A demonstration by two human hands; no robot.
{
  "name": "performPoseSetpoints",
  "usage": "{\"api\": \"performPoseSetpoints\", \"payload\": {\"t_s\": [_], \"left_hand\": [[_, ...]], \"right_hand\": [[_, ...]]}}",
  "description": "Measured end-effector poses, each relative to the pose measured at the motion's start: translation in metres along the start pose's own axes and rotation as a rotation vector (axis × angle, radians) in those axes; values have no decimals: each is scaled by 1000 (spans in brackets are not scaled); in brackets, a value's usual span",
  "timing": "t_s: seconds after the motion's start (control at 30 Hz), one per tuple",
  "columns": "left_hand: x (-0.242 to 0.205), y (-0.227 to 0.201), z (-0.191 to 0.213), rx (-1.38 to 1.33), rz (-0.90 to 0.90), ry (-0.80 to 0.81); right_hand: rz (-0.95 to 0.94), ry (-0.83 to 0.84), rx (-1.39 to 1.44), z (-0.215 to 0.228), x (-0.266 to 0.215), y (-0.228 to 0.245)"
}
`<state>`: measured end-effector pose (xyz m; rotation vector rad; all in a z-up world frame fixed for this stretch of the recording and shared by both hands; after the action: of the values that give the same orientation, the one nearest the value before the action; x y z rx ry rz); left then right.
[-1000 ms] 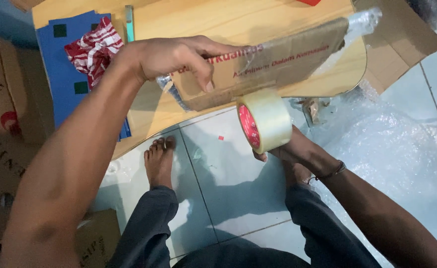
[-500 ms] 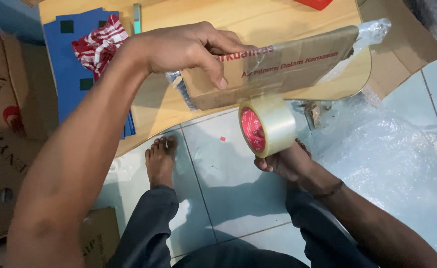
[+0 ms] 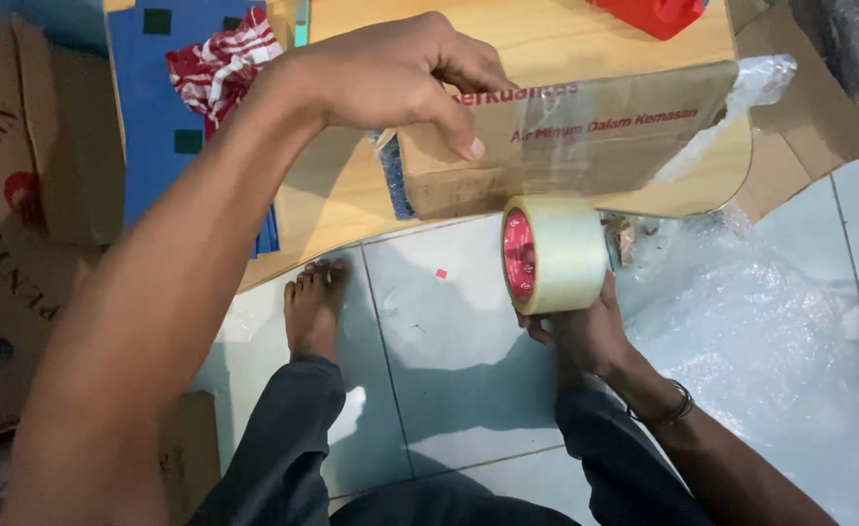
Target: Wrapping a small cardboard box in bubble wrap and securing it with adhesive tape.
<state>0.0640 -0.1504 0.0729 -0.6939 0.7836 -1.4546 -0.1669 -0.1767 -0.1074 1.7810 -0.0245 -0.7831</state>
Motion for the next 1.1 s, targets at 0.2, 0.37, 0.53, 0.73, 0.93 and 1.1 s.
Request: {"api": "performPoseSetpoints", "payload": {"t_s": [0.2,0.37,0.53,0.73,0.93,1.1], "left_hand": [[-13,-3,11,186,131,-90],[-6,-25,1,473,-39,-226],[-10,-46,-6,659,-93,-403],[-16,-55,-7,751,-210,-461],[-13,-43,-6,800,-169,-470],[-17,-48,-5,765,-204,-478]], "right_hand": [[301,336,69,-9,-4,-6],[510,262,-332,-10,-11,-1],[288,-57,-525,13,-6,-29],[428,7,-258,9,-7,-23],[489,-29,-477,13,-4,-22],[557,-20,-490,10,-9,-17]]}}
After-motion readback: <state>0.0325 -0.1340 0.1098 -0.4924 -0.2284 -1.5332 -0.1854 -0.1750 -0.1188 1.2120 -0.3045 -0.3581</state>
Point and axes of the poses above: each hand's wrist, its own x-axis towards the middle knuckle, its own z-axis out of the back of the hand, y = z × x, the point moved 10 cm from there along x, towards the middle knuckle, and after that the axes turned 1 degree about -x, right-handed, at the moved point
